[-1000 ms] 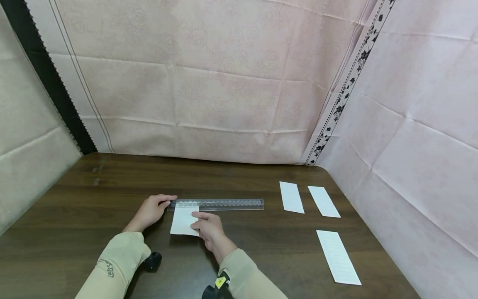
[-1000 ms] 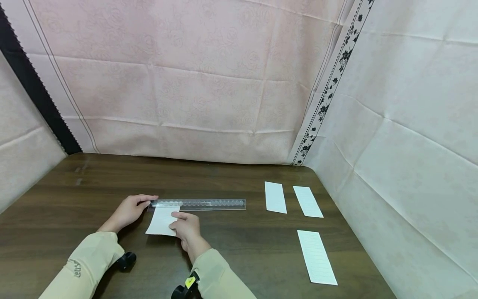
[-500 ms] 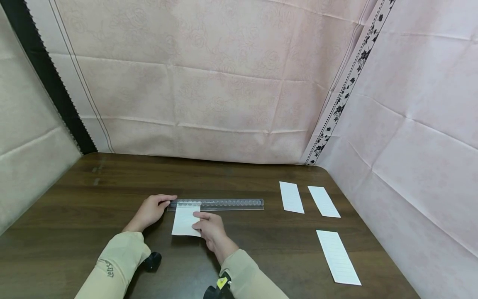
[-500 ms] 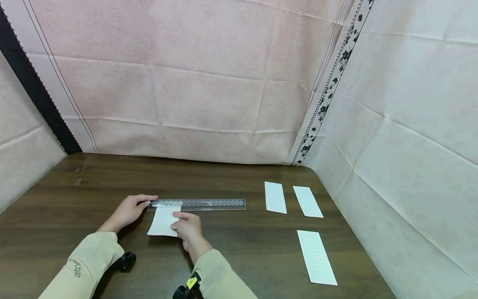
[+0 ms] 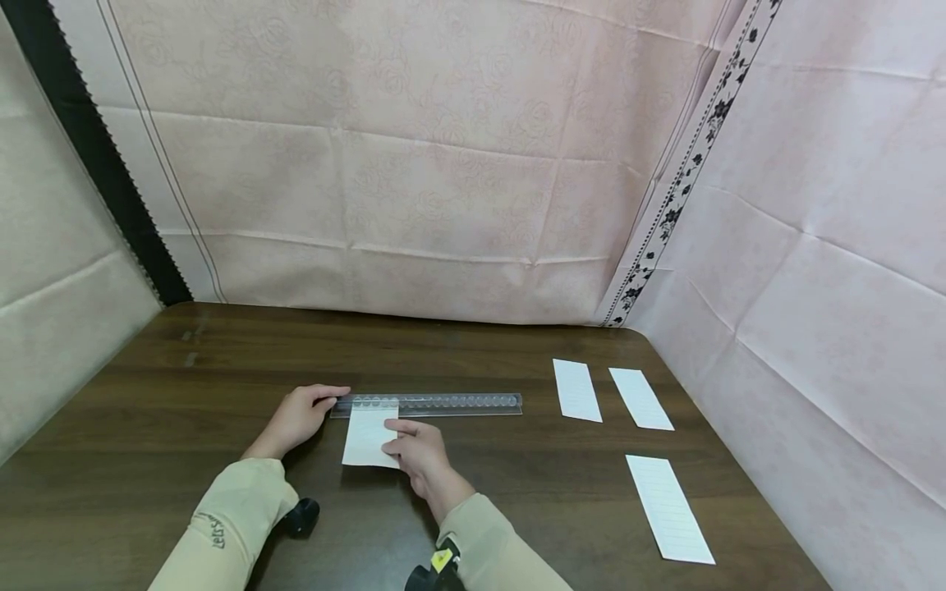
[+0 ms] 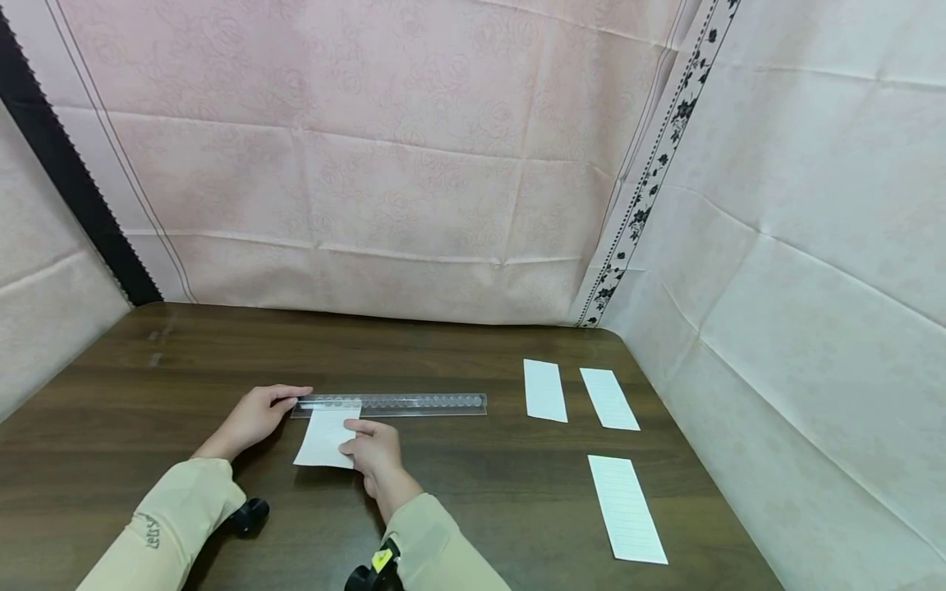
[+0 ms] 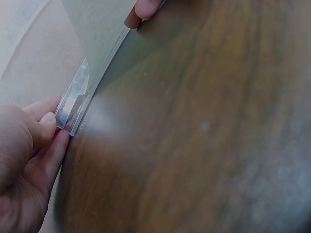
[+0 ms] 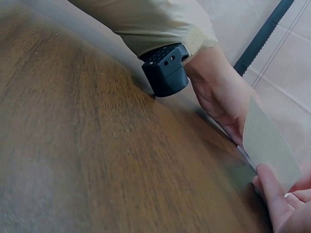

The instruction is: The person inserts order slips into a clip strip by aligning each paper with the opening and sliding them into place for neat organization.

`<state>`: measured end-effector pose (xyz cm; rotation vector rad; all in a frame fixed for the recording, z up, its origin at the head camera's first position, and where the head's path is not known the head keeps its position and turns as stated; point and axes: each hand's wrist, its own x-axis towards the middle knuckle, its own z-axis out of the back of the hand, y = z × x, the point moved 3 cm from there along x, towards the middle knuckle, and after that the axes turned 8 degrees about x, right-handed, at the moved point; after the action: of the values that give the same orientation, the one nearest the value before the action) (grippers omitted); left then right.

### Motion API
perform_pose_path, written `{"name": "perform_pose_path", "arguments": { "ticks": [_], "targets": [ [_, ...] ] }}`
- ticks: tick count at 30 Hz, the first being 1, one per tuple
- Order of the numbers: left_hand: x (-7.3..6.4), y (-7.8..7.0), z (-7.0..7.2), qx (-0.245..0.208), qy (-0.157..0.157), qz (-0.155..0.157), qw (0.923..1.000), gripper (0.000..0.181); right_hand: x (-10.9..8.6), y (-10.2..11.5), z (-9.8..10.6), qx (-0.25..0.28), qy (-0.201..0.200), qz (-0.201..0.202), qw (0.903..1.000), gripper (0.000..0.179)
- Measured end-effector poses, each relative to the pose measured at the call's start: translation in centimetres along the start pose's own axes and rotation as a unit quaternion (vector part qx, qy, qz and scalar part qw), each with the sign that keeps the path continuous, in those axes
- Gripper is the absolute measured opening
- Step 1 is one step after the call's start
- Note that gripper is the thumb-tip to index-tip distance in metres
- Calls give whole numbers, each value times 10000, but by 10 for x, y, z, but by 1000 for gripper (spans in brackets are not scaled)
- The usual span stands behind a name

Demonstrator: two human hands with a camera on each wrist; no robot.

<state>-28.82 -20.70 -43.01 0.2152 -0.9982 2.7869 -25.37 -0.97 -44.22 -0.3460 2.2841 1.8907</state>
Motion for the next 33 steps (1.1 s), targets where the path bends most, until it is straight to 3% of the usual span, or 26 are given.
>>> {"name": "perform_pose_path", "arguments": {
  "ticks": [20, 33],
  "targets": [
    [0, 0, 0, -10, 38, 111, 9999, 28, 0, 1, 5, -13, 22, -17, 10000, 36],
    [1, 1, -1, 27, -24, -33, 10000, 27, -1, 2, 11, -148, -4, -47, 9999, 35]
  ]
}}
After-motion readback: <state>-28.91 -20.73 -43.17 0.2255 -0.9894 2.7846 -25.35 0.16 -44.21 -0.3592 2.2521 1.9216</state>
